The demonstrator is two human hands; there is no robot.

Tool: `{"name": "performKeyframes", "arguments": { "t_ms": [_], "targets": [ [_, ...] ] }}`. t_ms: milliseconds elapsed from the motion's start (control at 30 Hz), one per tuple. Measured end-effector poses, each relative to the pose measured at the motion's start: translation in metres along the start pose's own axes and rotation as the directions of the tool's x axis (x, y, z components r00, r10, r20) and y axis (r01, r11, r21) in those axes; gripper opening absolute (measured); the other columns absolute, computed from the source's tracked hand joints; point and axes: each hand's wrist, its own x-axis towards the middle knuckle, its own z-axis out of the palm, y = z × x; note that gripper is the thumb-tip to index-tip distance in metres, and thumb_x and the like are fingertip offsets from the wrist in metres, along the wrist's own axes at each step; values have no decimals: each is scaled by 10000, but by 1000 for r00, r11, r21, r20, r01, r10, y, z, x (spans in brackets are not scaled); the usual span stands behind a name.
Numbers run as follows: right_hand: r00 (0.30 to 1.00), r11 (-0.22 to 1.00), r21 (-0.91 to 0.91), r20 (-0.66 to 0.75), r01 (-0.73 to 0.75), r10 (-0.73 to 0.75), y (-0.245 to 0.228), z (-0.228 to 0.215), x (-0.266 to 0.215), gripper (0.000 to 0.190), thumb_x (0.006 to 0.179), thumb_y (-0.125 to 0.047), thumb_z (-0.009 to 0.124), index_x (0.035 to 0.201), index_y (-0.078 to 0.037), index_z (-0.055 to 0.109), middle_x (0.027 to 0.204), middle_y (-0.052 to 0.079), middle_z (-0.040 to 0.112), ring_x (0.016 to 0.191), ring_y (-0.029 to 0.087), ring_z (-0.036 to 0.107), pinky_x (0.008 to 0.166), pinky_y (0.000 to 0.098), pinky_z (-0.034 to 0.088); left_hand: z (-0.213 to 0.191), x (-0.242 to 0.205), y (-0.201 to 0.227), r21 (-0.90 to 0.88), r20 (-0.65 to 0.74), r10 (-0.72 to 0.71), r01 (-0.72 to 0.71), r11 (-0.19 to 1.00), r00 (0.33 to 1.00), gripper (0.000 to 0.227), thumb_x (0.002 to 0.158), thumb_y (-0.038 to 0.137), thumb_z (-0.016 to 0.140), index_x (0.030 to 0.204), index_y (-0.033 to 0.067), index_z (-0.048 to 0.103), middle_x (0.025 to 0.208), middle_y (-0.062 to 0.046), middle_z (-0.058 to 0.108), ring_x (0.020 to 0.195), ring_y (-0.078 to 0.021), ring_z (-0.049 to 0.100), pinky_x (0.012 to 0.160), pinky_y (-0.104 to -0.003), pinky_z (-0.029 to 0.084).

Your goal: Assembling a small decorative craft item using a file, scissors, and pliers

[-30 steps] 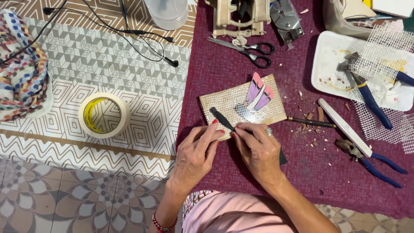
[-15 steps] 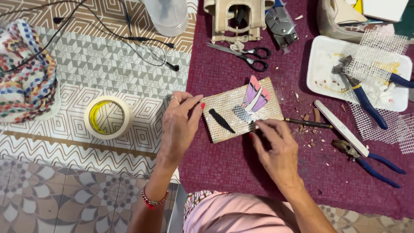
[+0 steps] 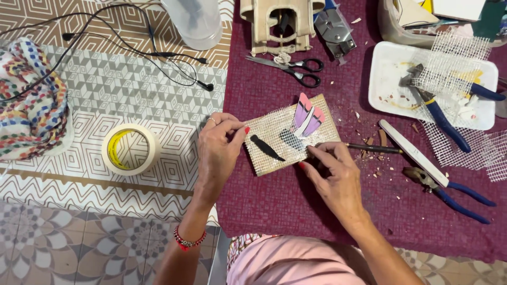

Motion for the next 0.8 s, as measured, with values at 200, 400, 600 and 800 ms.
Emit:
{"name": "performKeyframes", "arguments": {
  "t_ms": [200,400,600,800],
  "targets": [
    [997,996,56,-34,-64,66,1,7,-6,318,807,-204,892,1094,-97,807,995,100,687,907,286,715,780,381,577,-2,0,-2,4,8,-9,9,1000,1000,92,862,110,781,913,35,801,941,-93,700,765,-206,681,655,-322,568],
    [988,966,215,-26,-143,152,3,9,-1,305,779,-188,909,1059,-107,818,947,86,685,837,213,684,743,330,539,1,4,0,2,23,-66,66,998,998,89,857,129,765,867,44,789,941,-71,682,778,-192,662,677,-334,557],
    [987,961,232,-31,-149,160,4,10,-1,299,778,-207,918,1052,-136,823,952,60,707,835,191,694,747,321,534,-3,6,9,70,48,-99,96,993,994,110,852,180,756,823,74,771,860,-53,652,754,-212,669,667,-371,552],
    [992,966,237,-43,-104,117,-10,5,0,231,813,-154,895,1031,-117,827,900,85,766,837,258,755,732,344,556,-8,5,25,210,136,-184,153,966,974,144,890,248,724,845,113,745,680,-62,637,741,-309,702,677,-447,546]
  ]
}}
